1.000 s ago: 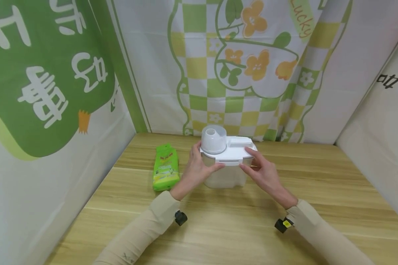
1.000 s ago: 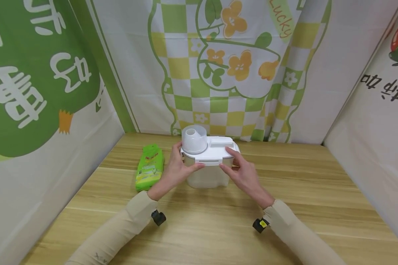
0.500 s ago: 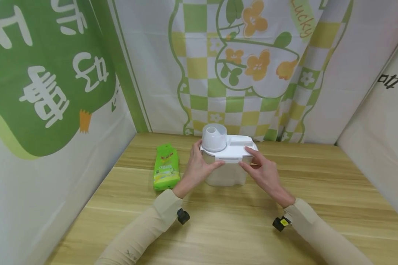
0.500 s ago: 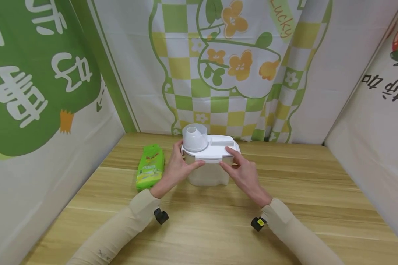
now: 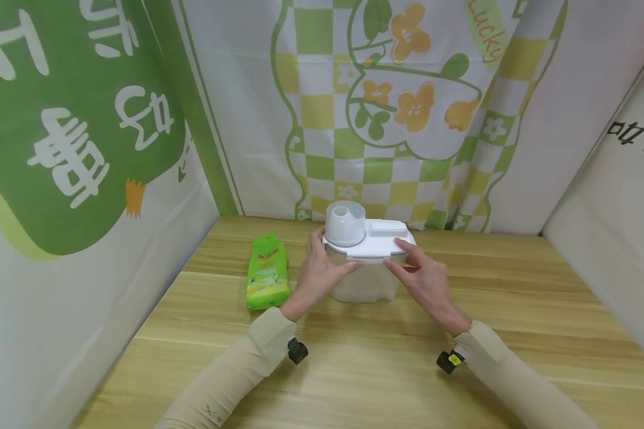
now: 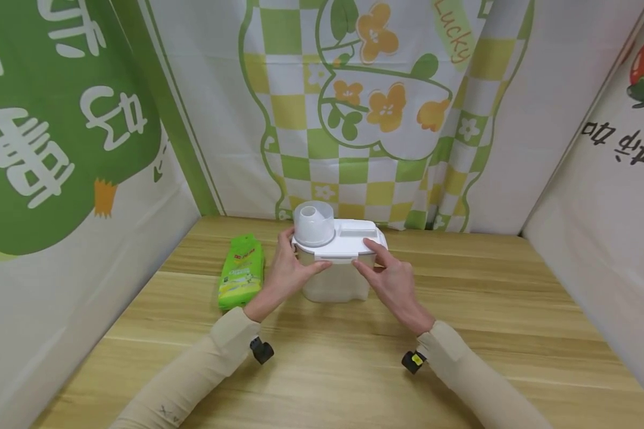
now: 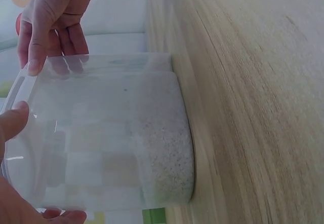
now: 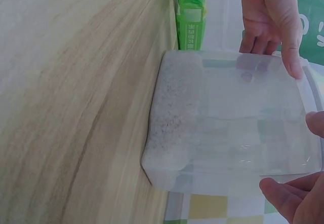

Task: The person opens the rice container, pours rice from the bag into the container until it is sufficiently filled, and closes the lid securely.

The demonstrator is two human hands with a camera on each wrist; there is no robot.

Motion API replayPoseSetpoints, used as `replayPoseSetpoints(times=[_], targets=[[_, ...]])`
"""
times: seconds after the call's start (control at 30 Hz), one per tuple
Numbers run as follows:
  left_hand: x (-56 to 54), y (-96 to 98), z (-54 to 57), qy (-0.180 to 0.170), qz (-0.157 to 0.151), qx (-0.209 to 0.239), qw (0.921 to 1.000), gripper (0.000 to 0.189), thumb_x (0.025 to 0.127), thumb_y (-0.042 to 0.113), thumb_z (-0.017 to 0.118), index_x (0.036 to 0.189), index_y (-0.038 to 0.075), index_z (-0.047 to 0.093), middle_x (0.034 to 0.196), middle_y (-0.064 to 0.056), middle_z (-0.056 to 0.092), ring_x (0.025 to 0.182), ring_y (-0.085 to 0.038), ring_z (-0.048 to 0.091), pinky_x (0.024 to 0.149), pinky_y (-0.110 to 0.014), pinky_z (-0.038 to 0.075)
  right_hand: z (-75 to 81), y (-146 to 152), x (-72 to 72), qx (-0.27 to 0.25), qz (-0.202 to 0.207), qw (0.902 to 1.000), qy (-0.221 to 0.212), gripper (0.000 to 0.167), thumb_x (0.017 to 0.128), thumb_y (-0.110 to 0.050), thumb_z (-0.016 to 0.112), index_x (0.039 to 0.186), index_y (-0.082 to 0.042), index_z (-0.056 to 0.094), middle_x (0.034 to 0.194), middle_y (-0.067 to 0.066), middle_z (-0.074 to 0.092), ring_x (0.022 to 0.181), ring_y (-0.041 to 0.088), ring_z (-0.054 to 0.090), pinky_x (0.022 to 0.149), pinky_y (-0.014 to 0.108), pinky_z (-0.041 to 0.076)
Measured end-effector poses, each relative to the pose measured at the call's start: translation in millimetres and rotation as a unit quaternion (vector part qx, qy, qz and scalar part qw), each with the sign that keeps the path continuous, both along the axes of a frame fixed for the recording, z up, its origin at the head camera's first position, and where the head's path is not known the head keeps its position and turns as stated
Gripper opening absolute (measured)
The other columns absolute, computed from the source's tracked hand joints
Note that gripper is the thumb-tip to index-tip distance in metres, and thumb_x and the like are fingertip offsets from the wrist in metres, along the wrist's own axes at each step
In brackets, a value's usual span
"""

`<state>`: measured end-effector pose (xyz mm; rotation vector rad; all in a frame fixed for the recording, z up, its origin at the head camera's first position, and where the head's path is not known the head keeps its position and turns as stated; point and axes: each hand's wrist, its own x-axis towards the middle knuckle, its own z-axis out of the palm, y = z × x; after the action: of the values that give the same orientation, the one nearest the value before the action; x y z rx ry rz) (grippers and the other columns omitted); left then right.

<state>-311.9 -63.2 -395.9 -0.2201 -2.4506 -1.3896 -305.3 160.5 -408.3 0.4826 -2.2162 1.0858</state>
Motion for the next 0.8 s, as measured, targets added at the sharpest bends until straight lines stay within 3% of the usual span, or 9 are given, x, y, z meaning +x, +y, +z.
replayPoseSetpoints(times=[0.2,0.6,0.8], targets=[[-1.4,3.1,0.0,0.001,0.011,0.001,0.9999,0.111,0.067,0.046,0.088,0.148,0.009,0.022,0.146,-0.018,0.038,0.131,-0.033,0.046,0.107,-0.049,0.043,0.9,-2.2,-0.7,0.015,-0.019,0.9994,0.026,0.048,0.077,-0.020,0.084,0.120,-0.006,0.068,0.086,0.024,0.073,0.077,0.034,0.074,0.063,0.040,0.059],[-1.7,6.7,-4.0,-0.005,0.020,0.003,0.9998,0.111,0.067,0.048,0.088,0.148,0.011,0.021,0.146,-0.018,0.036,0.127,-0.033,0.048,0.105,-0.048,0.045,-3.0,-3.1,0.3,-0.010,0.000,0.9991,0.042,0.045,0.076,-0.015,0.085,0.116,-0.002,0.069,0.090,0.028,0.072,0.074,0.035,0.074,0.060,0.038,0.059],[-2.3,-2.3,-2.4,-0.010,-0.015,0.014,0.9997,0.113,0.065,0.047,0.089,0.147,0.011,0.021,0.147,-0.017,0.036,0.133,-0.034,0.045,0.110,-0.050,0.040,-5.9,4.8,5.9,0.007,0.022,0.9974,0.068,0.040,0.079,-0.008,0.081,0.118,-0.005,0.070,0.082,0.020,0.075,0.072,0.029,0.074,0.062,0.023,0.058]])
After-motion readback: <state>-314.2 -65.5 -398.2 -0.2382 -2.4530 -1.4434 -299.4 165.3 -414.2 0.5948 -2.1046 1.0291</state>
